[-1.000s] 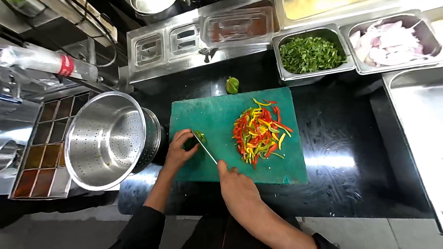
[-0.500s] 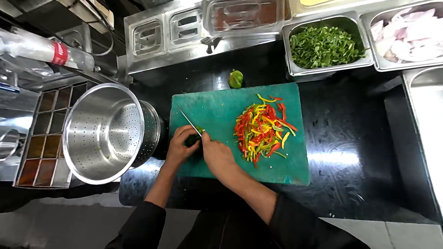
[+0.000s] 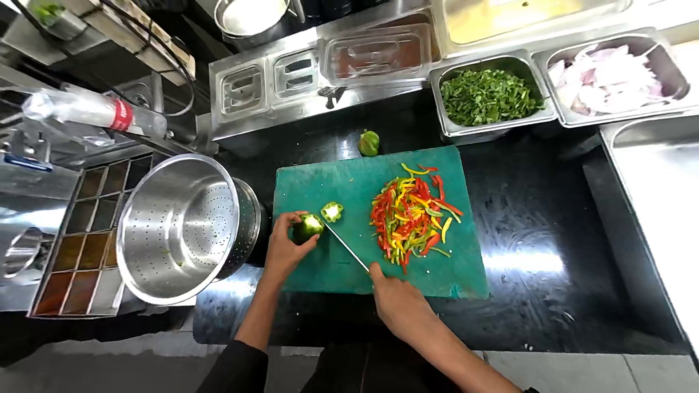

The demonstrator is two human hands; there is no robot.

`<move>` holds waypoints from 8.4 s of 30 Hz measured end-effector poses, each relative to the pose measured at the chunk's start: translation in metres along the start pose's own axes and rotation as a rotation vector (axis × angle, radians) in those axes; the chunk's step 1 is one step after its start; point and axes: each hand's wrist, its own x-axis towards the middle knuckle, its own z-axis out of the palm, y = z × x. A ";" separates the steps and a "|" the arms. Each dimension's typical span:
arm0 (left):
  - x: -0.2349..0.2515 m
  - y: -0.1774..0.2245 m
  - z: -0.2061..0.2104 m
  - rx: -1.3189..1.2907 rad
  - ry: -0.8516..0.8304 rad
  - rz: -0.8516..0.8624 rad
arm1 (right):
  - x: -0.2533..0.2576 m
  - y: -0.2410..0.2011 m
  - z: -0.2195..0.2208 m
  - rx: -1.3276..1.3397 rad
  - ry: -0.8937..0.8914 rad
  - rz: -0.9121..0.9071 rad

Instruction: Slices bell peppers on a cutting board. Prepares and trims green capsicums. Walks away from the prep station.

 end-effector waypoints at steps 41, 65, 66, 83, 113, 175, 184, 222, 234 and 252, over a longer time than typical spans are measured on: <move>-0.039 -0.031 -0.001 0.174 0.065 0.321 | -0.034 -0.048 0.004 -0.046 -0.059 -0.122; -0.046 -0.039 0.005 0.059 0.087 0.182 | 0.012 -0.011 0.008 -0.091 -0.040 -0.160; -0.047 -0.037 0.004 0.074 0.082 0.153 | 0.011 -0.004 0.003 -0.090 -0.041 -0.163; -0.068 -0.014 0.034 -0.306 0.209 0.123 | 0.010 0.039 0.006 0.036 0.088 -0.148; -0.026 0.010 0.019 -0.513 0.092 -0.329 | -0.028 0.067 0.043 0.230 0.231 -0.195; -0.041 -0.010 0.070 -0.334 0.386 0.333 | -0.019 0.004 -0.026 -0.153 -0.092 -0.031; -0.038 -0.012 0.067 -0.399 0.403 0.298 | -0.015 -0.022 -0.009 -0.321 0.029 0.080; -0.009 0.024 0.022 -0.482 0.101 -0.562 | -0.031 0.040 0.017 0.021 0.064 -0.134; -0.017 0.024 0.027 -0.386 0.087 -0.482 | -0.040 0.016 0.016 -0.090 0.052 0.029; -0.028 0.027 0.029 -0.111 0.151 -0.511 | 0.005 0.008 0.014 -0.015 0.115 -0.056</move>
